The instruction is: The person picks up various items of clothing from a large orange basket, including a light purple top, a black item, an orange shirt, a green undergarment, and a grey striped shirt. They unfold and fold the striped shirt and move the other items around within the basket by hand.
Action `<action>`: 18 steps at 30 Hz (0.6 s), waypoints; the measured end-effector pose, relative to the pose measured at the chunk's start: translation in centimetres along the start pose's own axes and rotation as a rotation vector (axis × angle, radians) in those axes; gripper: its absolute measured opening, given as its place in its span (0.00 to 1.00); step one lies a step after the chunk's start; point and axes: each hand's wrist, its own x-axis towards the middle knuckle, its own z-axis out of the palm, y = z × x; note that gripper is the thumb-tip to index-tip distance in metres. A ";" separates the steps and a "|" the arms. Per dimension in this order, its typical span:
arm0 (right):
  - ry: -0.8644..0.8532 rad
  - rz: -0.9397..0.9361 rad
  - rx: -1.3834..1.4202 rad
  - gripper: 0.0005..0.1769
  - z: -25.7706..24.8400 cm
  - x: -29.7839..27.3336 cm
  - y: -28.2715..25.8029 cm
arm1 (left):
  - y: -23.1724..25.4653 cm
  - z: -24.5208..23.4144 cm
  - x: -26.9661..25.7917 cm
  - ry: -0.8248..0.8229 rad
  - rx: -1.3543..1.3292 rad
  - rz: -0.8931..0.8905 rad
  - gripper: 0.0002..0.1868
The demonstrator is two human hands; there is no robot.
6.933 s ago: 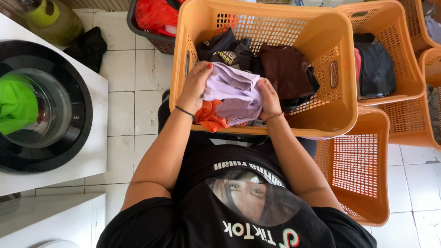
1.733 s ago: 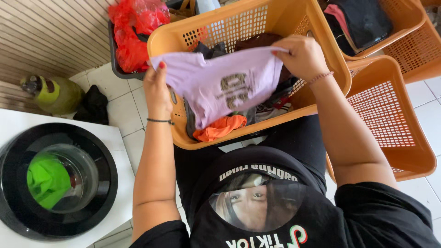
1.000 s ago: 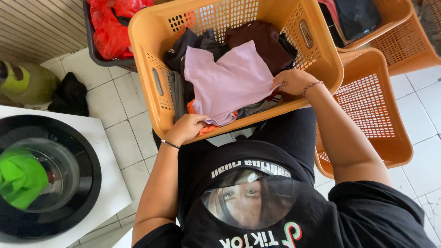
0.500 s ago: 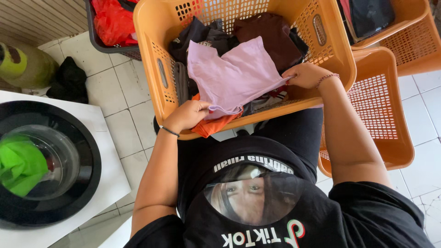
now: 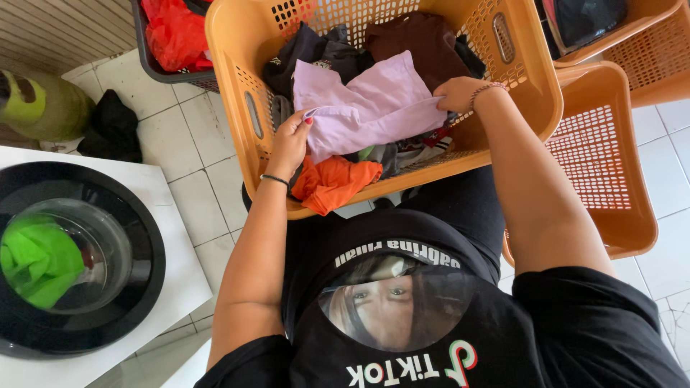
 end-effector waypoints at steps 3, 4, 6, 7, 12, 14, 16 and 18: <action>0.023 -0.011 -0.013 0.20 1.4 1.8 1.0 | 0.3 0.5 0.0 0.037 0.123 0.022 0.21; 0.040 -0.016 -0.019 0.21 2.0 2.3 1.1 | 0.6 0.5 -0.1 0.044 0.151 0.011 0.24; 0.080 -0.044 -0.051 0.25 2.6 2.6 1.4 | 1.0 0.2 0.3 -0.008 0.218 -0.320 0.36; 0.097 -0.056 -0.066 0.28 2.8 2.4 1.4 | 0.7 0.1 0.4 -0.038 0.248 -0.488 0.44; -0.333 0.399 0.102 0.45 2.6 1.9 0.6 | -1.3 0.3 0.0 -0.082 0.161 0.021 0.60; -0.342 0.422 0.272 0.45 2.9 2.1 0.8 | -0.4 0.3 0.0 -0.092 0.159 -0.107 0.59; -0.350 0.427 0.494 0.45 3.8 2.2 1.0 | 0.4 0.3 -0.3 -0.092 0.138 -0.262 0.56; -0.358 0.352 0.555 0.42 4.2 3.0 1.0 | 0.7 0.5 -0.4 -0.081 0.198 -0.116 0.50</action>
